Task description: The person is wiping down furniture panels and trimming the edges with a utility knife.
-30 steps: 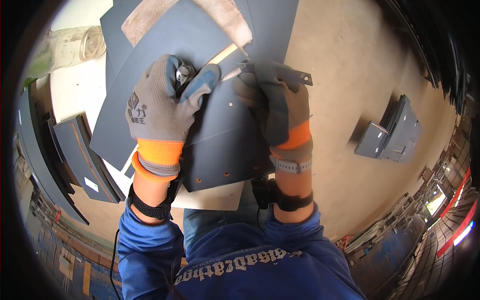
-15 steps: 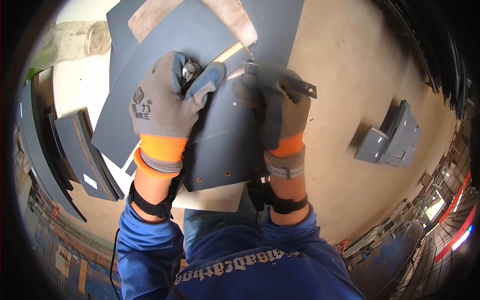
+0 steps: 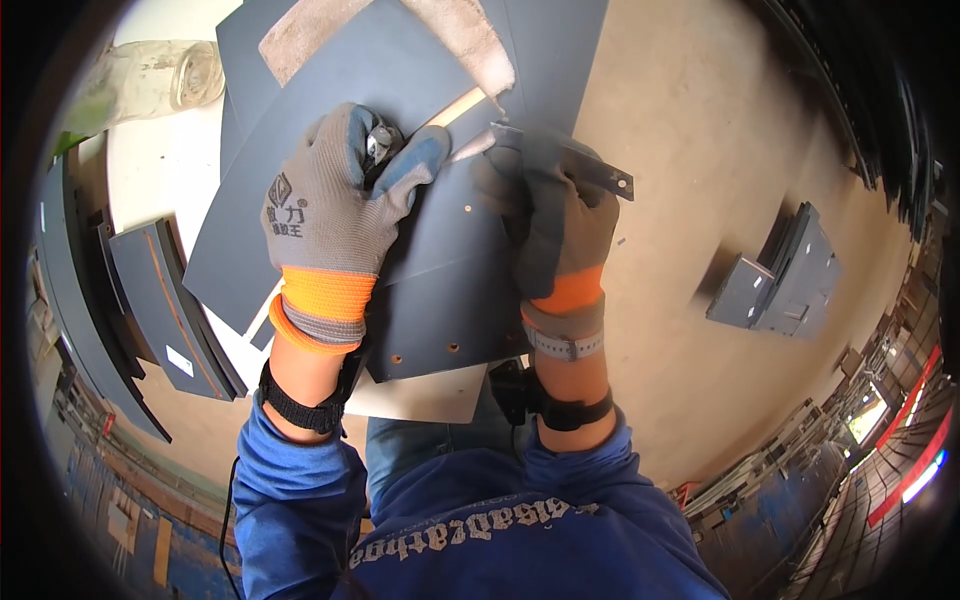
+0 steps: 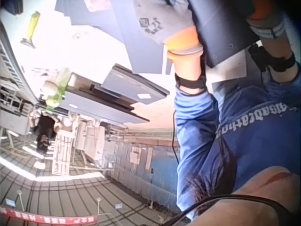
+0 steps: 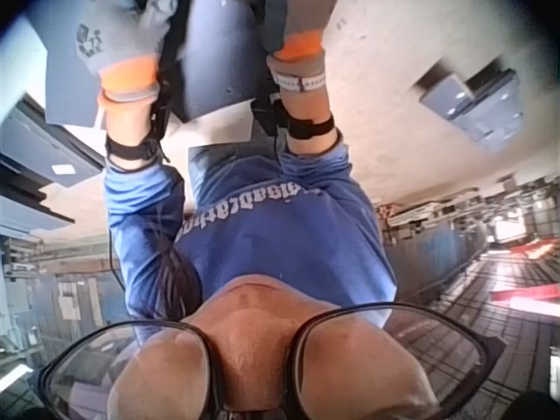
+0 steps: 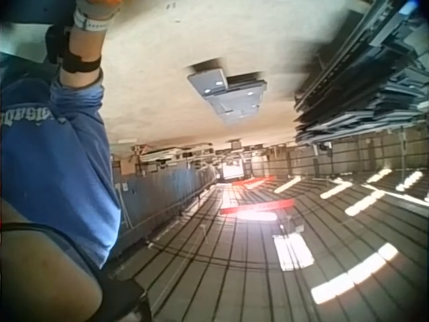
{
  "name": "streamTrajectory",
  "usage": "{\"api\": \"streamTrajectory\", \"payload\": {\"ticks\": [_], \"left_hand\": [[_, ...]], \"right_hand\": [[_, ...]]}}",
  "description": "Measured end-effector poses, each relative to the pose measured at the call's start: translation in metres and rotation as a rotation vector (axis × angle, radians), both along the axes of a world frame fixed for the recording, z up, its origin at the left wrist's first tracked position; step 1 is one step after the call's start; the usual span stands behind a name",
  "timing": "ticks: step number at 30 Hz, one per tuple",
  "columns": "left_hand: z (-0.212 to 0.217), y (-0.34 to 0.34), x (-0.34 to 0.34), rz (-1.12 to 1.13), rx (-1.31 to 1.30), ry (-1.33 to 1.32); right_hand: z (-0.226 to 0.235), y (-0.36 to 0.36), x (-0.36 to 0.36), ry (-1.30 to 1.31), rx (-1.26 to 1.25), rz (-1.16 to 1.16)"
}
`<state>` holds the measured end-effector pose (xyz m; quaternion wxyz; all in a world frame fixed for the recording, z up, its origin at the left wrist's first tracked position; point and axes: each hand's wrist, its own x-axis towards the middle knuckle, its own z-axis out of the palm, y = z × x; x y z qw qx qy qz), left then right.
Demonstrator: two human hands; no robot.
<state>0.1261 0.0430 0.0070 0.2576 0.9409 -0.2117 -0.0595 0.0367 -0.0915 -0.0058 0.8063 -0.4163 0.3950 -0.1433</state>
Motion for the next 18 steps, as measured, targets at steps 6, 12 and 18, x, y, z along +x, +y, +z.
{"api": "streamTrajectory", "payload": {"ticks": [6,12,18], "left_hand": [[0.000,0.002,0.001,-0.010,-0.022,0.028],[0.002,0.003,0.002,-0.025,-0.034,0.006],[0.002,0.001,0.001,-0.005,0.000,0.015]], "right_hand": [[-0.002,0.003,0.001,-0.043,-0.018,-0.051],[-0.001,0.008,0.002,-0.003,-0.089,-0.011],[-0.003,0.016,0.004,0.039,-0.123,-0.126]]}}
